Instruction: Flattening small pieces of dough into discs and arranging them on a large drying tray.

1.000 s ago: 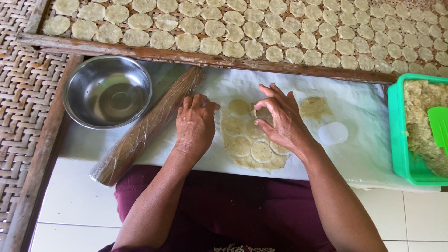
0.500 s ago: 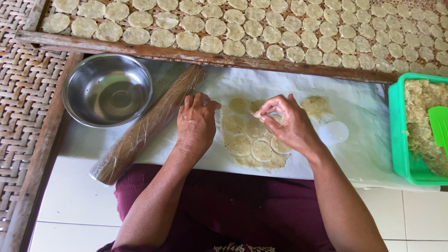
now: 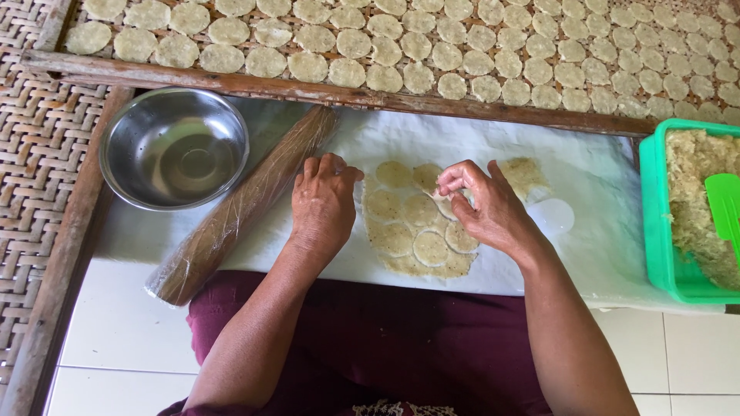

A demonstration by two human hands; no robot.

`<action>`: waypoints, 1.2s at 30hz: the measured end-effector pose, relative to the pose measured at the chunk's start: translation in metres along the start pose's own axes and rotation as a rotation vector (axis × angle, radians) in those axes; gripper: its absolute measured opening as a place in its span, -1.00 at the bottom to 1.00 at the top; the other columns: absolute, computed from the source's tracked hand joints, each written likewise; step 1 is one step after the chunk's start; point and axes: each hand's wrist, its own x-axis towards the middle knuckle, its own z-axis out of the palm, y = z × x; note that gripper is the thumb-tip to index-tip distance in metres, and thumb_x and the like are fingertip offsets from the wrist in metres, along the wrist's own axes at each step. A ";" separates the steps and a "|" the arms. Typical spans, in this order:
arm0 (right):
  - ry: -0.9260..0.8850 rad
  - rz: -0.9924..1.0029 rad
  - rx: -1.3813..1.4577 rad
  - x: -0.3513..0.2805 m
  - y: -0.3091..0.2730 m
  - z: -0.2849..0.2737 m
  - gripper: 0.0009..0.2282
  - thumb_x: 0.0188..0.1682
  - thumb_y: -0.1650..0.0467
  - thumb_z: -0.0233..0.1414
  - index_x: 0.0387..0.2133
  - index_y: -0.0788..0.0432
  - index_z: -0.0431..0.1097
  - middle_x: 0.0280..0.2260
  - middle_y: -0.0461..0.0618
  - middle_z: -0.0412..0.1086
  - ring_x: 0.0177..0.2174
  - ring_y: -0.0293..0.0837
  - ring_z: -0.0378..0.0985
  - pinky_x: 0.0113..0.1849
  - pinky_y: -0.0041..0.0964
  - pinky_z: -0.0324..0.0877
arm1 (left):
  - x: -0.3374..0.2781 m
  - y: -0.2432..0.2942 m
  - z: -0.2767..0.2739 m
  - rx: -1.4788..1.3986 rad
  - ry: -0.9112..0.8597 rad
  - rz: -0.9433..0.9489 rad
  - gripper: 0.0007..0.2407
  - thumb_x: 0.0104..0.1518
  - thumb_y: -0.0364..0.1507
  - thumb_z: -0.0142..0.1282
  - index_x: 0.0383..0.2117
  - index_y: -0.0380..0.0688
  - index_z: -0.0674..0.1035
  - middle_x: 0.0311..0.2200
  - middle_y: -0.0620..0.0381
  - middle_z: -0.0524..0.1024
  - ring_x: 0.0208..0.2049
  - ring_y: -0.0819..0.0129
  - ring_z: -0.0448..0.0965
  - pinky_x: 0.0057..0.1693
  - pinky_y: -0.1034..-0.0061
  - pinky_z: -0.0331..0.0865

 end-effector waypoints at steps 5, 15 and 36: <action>0.011 0.066 0.017 -0.004 -0.004 -0.013 -0.76 0.01 0.54 -0.03 -0.08 0.03 0.32 -0.22 -0.16 0.60 -0.15 -0.17 0.61 0.09 0.03 0.36 | 0.000 -0.002 0.002 0.010 0.021 0.009 -0.67 -0.03 -0.67 0.08 -0.16 -0.02 0.69 -0.07 0.04 0.48 -0.01 0.09 0.42 0.05 0.20 0.34; 0.298 0.185 0.066 -0.016 0.047 -0.042 -0.78 0.09 0.56 -0.05 -0.02 0.16 0.33 -0.14 -0.08 0.59 -0.08 -0.21 0.64 -0.21 -0.28 0.46 | -0.001 -0.002 0.002 0.016 0.023 0.023 -0.68 -0.02 -0.66 0.08 -0.17 -0.02 0.69 -0.08 0.04 0.48 -0.02 0.07 0.42 0.05 0.19 0.34; 0.402 0.073 -0.517 -0.011 0.085 -0.028 -0.88 -0.08 0.48 0.23 -0.36 -0.05 0.60 -0.31 -0.05 0.49 -0.23 0.01 0.52 -0.19 -0.01 0.38 | -0.003 0.001 -0.004 -0.001 0.073 0.028 -0.70 -0.03 -0.66 0.10 -0.20 -0.01 0.70 -0.09 0.06 0.50 -0.03 0.09 0.44 0.03 0.21 0.36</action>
